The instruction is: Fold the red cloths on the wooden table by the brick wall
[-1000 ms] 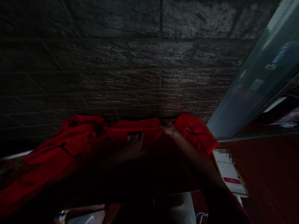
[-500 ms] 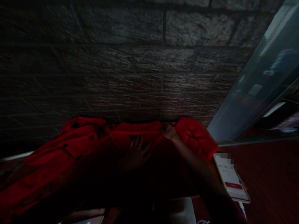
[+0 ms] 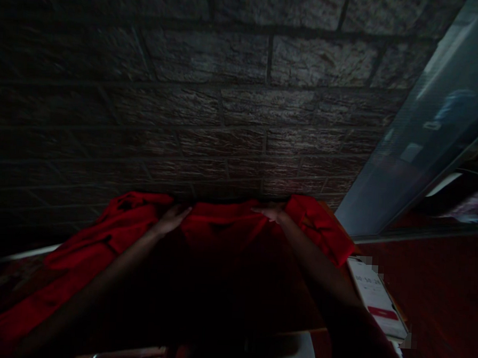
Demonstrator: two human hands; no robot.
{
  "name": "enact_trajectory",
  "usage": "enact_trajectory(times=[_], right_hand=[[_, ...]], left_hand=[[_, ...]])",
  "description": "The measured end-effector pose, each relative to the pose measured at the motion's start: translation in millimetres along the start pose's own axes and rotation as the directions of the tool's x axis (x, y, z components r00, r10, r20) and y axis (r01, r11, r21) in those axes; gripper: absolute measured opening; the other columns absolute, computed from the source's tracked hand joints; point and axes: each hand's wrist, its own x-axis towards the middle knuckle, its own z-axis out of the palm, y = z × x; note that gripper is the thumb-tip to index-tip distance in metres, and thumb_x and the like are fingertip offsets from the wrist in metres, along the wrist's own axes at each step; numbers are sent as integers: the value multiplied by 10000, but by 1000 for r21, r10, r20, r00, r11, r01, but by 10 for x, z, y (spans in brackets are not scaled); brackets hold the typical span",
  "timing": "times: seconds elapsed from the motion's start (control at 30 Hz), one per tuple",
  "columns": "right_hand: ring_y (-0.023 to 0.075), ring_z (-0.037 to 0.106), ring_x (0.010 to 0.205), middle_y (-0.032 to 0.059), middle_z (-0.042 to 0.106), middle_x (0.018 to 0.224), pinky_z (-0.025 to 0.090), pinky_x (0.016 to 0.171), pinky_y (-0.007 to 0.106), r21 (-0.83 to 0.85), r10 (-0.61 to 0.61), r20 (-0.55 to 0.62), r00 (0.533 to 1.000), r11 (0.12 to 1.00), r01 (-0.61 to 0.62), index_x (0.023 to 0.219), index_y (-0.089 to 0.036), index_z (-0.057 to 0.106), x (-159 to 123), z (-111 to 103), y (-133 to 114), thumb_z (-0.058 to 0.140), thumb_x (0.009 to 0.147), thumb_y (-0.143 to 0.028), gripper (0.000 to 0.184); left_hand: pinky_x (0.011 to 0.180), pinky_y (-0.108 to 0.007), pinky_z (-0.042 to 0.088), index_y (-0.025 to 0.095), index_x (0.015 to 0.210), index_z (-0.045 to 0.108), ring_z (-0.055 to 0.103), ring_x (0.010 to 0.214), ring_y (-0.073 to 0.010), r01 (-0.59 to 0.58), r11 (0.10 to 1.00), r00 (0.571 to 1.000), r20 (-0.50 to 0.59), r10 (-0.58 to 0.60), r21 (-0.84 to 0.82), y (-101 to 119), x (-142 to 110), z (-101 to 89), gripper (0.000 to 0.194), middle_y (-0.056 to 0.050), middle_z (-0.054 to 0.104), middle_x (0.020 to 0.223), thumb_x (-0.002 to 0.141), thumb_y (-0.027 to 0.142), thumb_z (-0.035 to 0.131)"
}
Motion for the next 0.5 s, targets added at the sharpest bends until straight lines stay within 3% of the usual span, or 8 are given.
enact_trajectory(times=[0.07,0.17,0.27,0.4,0.5], right_hand=[[190,662,871,78,734,1017,467,588,216,63,-6,26,1000,998,4,1062,-205,725,-13,-6,27,684,799,-581,461],[181,654,902,76,725,1061,485,637,225,139,-12,52,999,990,5,1066,-204,722,-26,-10,42,708,801,-508,403],[165,662,868,76,730,1029,503,677,232,208,-28,67,997,978,13,1043,-178,723,-29,-6,58,715,814,-413,328],[178,674,822,103,735,988,537,698,258,305,-55,55,997,952,36,1001,-137,722,-12,24,64,741,790,-391,331],[185,689,813,103,738,965,566,724,281,380,-99,66,993,923,67,1033,-136,713,45,87,-10,756,771,-414,384]], left_hand=[[882,-348,546,208,1112,667,664,1094,-275,113,987,983,159,-94,-116,-59,51,-21,505,-97,716,1160,830,614,563],[723,-315,573,223,1092,671,675,1059,-283,257,951,942,267,-206,-175,-40,74,5,540,-87,729,1127,741,634,665],[666,-287,573,216,1018,687,692,995,-263,321,910,918,321,-232,-260,-11,78,32,465,-71,748,1045,695,544,754],[701,-311,599,180,970,678,711,841,-219,348,811,912,370,-176,-471,-35,45,-39,425,-67,750,951,639,391,841],[692,-282,603,176,1019,656,705,771,-173,299,775,946,281,-163,-557,-49,25,-230,473,-56,740,957,616,301,869]])
